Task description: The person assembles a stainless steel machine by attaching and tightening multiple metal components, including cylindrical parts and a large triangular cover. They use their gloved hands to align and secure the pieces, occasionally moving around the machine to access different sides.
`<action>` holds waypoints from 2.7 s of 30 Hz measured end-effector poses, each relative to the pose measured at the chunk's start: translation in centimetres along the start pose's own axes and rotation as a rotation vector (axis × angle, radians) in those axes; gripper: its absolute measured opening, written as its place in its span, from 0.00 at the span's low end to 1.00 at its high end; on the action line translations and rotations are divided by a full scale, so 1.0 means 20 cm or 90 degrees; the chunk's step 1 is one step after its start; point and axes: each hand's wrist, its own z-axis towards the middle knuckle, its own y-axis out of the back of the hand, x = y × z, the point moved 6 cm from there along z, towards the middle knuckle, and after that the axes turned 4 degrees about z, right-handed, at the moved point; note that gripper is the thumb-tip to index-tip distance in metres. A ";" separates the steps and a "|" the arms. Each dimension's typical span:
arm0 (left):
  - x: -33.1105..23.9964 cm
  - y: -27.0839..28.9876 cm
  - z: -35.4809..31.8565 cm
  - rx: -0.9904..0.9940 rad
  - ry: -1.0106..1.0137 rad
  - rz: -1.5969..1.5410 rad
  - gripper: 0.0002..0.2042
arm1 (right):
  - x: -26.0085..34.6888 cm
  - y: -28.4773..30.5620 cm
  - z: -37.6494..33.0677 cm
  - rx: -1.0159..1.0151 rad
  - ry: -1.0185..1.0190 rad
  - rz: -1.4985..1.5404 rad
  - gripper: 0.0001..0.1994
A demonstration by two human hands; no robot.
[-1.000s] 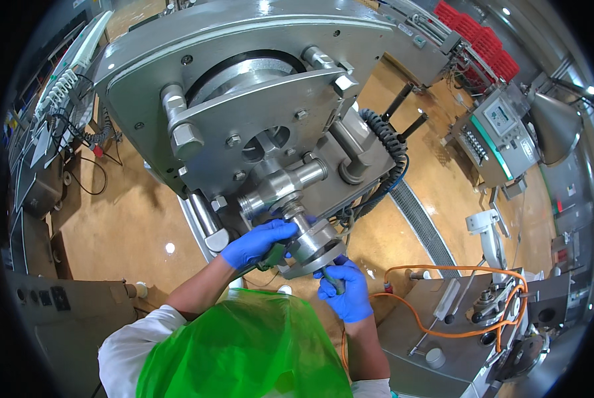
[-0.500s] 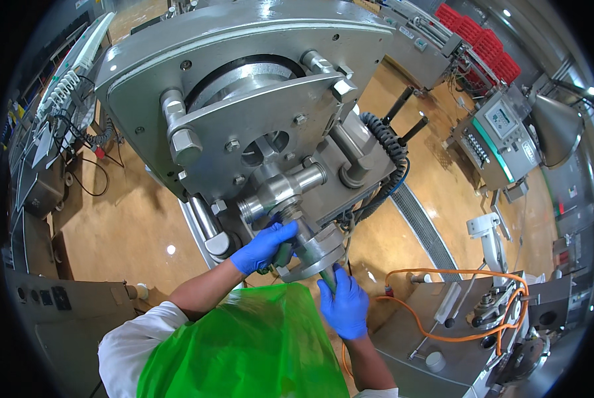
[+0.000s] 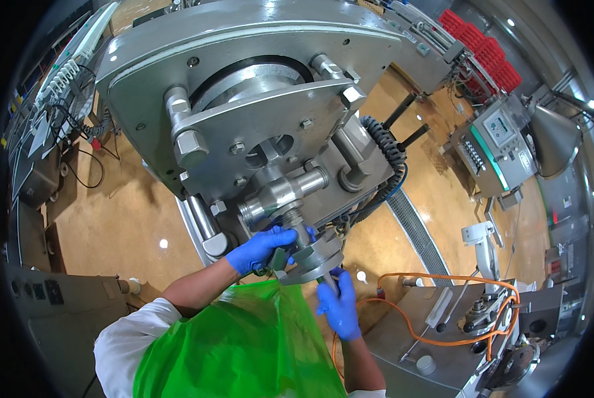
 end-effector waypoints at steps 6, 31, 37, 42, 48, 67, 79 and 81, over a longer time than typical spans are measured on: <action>0.00 -0.06 -0.01 0.019 0.037 -0.141 0.26 | 0.23 -0.03 -0.06 -0.112 0.390 -0.560 0.21; 0.00 -0.04 -0.03 -0.027 0.009 -0.172 0.20 | 0.19 -0.05 -0.10 -0.151 0.320 -0.571 0.17; 0.00 -0.03 -0.07 0.042 0.027 -0.209 0.20 | -0.03 -0.10 -0.10 0.127 -0.269 0.371 0.24; 0.01 -0.03 -0.08 -0.004 0.066 -0.240 0.16 | 0.01 -0.16 -0.12 0.248 -0.303 0.502 0.28; 0.02 -0.03 -0.06 -0.035 0.018 -0.203 0.17 | 0.23 -0.07 -0.11 -0.111 0.260 -0.423 0.24; -0.03 -0.08 -0.06 -0.037 0.039 -0.189 0.17 | 0.00 0.00 -0.02 0.060 -0.268 0.300 0.18; -0.01 -0.07 -0.06 -0.103 0.066 -0.149 0.16 | 0.14 -0.01 -0.05 -0.083 0.220 -0.457 0.22; 0.01 -0.04 -0.07 -0.099 0.082 -0.157 0.17 | 0.02 0.02 -0.02 0.004 -0.090 -0.020 0.22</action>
